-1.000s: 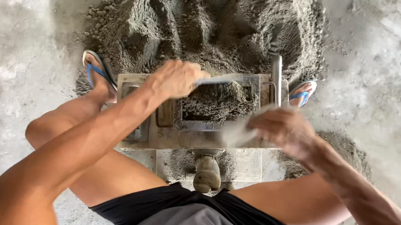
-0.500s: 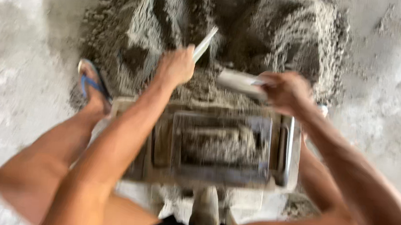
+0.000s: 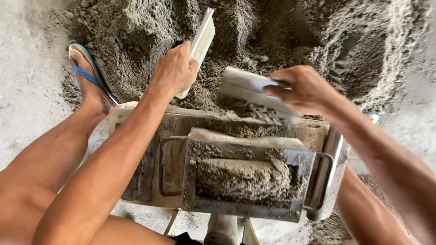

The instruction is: The person fills a rectangular metal mold with wet concrete using a trowel, levels the surface, and then flips the mold to release the formed brick onto a stack. They repeat this process, using a flat tool to scrape excess material from the mold's edges.

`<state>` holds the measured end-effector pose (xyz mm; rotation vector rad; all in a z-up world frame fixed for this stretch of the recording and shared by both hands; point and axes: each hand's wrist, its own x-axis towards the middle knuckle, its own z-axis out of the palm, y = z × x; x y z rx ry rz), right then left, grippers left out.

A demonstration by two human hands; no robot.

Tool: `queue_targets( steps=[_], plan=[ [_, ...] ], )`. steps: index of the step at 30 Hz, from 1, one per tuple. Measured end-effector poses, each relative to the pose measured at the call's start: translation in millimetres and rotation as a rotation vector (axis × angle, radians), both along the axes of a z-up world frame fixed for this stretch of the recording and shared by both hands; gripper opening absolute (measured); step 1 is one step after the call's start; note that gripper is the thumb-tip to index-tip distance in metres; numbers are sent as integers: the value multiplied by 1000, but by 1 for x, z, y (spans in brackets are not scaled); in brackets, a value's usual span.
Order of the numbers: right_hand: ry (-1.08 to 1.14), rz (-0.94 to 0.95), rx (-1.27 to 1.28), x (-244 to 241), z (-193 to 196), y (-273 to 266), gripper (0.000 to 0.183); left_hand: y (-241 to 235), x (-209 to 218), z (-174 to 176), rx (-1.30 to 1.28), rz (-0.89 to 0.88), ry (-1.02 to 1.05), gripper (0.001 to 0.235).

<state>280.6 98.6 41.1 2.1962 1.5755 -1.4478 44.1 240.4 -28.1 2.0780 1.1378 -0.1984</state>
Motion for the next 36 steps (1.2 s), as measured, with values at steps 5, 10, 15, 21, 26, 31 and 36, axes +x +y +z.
queue_targets(
  steps=[5,10,15,21,26,31,36],
  plan=[
    [14,-69,-74,-3,9,-17,22,-14,-16,41,-5,124,-52,44],
    [145,-1,12,-35,-10,8,24,-40,-51,104,-47,274,89,59],
    [149,184,49,-56,-17,18,22,-93,-63,157,33,365,129,55],
    [-25,97,172,-73,94,-13,34,-142,-67,150,-46,421,91,54],
    [-332,174,301,-115,114,-98,42,-177,-57,173,59,112,93,43],
    [-252,123,581,-133,90,-148,44,-197,-72,131,31,-29,144,41],
    [15,-513,410,-156,147,-171,34,-212,-71,120,6,-67,170,47]
  ],
)
